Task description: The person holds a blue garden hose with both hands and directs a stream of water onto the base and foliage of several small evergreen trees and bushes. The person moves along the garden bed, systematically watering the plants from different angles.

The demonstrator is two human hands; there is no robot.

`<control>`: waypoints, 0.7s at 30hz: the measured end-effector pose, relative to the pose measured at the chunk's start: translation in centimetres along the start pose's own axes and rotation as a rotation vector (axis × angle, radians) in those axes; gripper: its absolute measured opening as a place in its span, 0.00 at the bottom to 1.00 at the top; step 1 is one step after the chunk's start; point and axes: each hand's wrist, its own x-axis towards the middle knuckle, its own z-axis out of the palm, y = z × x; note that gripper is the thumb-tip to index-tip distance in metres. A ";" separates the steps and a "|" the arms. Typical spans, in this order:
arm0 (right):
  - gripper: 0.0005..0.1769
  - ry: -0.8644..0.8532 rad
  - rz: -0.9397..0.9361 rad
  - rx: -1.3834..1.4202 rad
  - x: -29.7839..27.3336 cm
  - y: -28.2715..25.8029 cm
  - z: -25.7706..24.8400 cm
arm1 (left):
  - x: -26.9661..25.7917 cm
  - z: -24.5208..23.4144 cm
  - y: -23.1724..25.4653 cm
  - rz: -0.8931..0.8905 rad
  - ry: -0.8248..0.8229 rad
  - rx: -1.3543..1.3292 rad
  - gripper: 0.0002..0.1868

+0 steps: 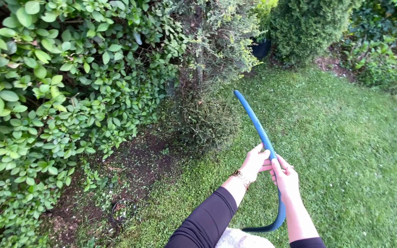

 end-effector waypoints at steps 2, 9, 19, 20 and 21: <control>0.21 -0.014 -0.003 0.008 0.5 0.0 0.4 | 0.3 -0.4 0.3 0.002 0.017 -0.006 0.36; 0.21 -0.075 -0.016 -0.012 1.2 -0.4 2.2 | -0.7 -1.6 2.4 0.034 0.070 -0.019 0.37; 0.22 -0.173 -0.013 -0.019 -0.1 -2.9 4.9 | -3.1 -3.7 4.7 0.077 0.158 -0.017 0.36; 0.22 -0.179 -0.014 -0.020 -0.1 -2.9 5.2 | -3.0 -4.0 4.6 0.080 0.164 -0.019 0.36; 0.21 -0.186 -0.012 -0.020 0.0 -2.9 5.4 | -3.0 -4.3 4.6 0.088 0.166 -0.028 0.36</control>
